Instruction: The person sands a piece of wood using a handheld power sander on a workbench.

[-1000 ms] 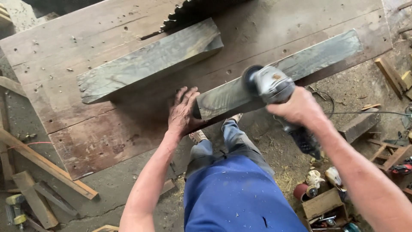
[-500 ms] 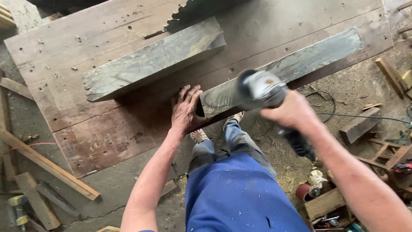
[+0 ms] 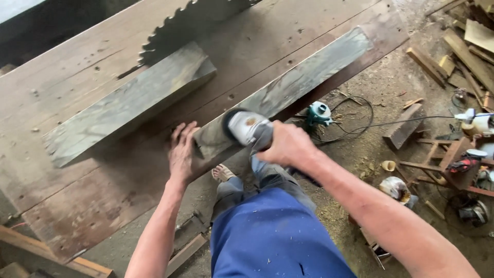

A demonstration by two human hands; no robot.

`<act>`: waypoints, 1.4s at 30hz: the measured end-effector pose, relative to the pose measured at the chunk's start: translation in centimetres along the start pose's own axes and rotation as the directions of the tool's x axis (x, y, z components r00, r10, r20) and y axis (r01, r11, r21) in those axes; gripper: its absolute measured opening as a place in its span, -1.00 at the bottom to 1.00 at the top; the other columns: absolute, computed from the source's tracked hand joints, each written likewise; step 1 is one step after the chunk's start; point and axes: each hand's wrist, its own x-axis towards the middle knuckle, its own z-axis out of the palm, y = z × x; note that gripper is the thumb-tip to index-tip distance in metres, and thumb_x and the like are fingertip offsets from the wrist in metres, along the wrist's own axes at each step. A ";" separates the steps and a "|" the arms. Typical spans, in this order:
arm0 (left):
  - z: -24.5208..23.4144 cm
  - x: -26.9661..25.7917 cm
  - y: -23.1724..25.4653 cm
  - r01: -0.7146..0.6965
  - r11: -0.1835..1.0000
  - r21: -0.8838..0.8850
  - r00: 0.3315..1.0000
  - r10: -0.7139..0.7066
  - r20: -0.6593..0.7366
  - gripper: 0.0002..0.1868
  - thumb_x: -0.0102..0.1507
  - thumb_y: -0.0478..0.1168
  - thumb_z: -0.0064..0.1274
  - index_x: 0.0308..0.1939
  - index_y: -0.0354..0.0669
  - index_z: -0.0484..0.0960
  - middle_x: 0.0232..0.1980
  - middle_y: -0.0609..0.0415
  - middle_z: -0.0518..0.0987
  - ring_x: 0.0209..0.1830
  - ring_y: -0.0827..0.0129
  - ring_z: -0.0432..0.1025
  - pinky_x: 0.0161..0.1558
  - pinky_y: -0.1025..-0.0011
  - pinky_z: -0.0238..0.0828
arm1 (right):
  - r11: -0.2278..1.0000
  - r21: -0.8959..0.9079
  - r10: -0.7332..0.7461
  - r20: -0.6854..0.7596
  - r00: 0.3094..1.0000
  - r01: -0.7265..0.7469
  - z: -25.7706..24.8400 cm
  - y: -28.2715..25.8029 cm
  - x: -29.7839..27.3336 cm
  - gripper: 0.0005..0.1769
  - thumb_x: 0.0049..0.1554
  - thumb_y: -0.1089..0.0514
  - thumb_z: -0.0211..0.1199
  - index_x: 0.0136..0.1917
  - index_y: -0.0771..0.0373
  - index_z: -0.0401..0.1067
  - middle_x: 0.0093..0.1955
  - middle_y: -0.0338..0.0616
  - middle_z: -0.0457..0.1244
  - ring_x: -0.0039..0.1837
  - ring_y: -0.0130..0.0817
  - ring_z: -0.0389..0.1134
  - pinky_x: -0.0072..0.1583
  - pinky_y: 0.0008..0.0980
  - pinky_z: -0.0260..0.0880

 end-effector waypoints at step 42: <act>0.0 0.8 0.1 0.004 0.982 -0.191 0.986 -0.036 -0.164 0.09 -0.34 0.32 0.38 0.27 0.16 0.48 0.45 0.40 0.42 0.50 0.32 0.17 0.38 0.07 0.02 | 0.993 0.106 0.061 -0.028 0.998 -0.058 -5.2 -1.7 2.6 -0.13 -0.33 -0.30 0.57 0.17 0.17 0.53 0.11 0.09 0.43 0.25 0.05 0.43 0.22 0.08 0.48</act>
